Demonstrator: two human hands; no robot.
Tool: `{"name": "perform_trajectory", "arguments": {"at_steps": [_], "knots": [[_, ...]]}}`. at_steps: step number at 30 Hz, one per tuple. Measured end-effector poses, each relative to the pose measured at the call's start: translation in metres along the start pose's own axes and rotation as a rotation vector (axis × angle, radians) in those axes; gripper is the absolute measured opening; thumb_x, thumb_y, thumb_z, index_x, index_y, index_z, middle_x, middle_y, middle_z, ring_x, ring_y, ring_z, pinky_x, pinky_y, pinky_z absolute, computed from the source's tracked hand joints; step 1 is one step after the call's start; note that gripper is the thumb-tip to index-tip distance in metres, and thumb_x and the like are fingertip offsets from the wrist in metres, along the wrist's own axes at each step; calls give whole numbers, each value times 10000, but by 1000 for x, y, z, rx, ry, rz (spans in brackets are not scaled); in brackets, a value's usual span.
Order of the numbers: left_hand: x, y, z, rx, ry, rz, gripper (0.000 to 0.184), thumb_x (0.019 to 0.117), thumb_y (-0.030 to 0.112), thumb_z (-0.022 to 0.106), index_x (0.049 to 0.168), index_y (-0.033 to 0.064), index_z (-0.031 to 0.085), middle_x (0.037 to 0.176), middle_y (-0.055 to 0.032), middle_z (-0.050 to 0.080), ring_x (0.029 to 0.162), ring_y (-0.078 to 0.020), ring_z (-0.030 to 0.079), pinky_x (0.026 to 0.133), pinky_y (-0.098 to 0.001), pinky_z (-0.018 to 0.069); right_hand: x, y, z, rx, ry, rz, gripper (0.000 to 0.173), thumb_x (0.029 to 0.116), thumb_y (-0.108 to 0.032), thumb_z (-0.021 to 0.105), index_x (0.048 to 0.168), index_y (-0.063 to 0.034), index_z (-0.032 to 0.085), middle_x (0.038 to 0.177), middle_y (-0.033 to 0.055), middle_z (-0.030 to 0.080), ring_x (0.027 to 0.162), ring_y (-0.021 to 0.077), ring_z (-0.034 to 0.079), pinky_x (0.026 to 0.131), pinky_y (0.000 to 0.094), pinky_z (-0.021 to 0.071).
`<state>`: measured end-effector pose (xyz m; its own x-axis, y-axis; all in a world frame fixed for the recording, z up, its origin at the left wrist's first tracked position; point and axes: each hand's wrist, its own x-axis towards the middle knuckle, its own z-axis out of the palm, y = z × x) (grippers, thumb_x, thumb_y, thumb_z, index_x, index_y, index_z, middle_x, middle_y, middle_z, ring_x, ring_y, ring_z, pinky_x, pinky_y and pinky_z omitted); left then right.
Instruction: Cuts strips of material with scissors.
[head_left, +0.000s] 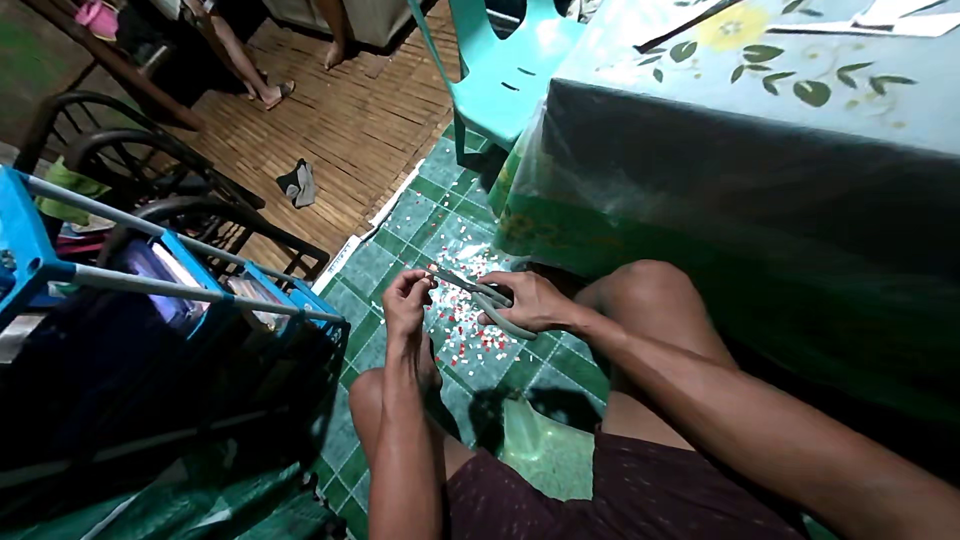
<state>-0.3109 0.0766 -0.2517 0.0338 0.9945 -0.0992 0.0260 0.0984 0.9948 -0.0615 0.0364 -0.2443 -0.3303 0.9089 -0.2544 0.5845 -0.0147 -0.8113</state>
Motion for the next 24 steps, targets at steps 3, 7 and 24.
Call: {"name": "perform_trajectory", "arguments": {"at_steps": [3, 7, 24], "knots": [[-1, 1, 3, 25, -10, 4, 115, 959, 3, 639, 1058, 15, 697, 895, -103, 711, 673, -142, 622, 611, -288, 533, 0, 0, 0, 29, -10, -16, 637, 821, -564, 784, 1350, -238, 649, 987, 75, 736, 864, 229, 699, 814, 542, 565], [-1, 1, 7, 26, -27, 9, 112, 958, 2, 631, 1048, 12, 697, 875, -98, 718, 647, -126, 603, 597, -269, 508, 0, 1, 4, 40, -2, -20, 645, 819, -598, 767, 1341, -237, 652, 950, 67, 730, 834, 215, 692, 796, 525, 565], [1, 6, 11, 102, -4, 6, 105, 953, 21, 686, 1051, 16, 725, 893, -95, 730, 670, -135, 626, 612, -271, 521, 0, -3, 11, 233, -19, 41, 595, 844, -546, 784, 1278, -147, 695, 757, 39, 673, 623, 133, 620, 682, 388, 573]]}}
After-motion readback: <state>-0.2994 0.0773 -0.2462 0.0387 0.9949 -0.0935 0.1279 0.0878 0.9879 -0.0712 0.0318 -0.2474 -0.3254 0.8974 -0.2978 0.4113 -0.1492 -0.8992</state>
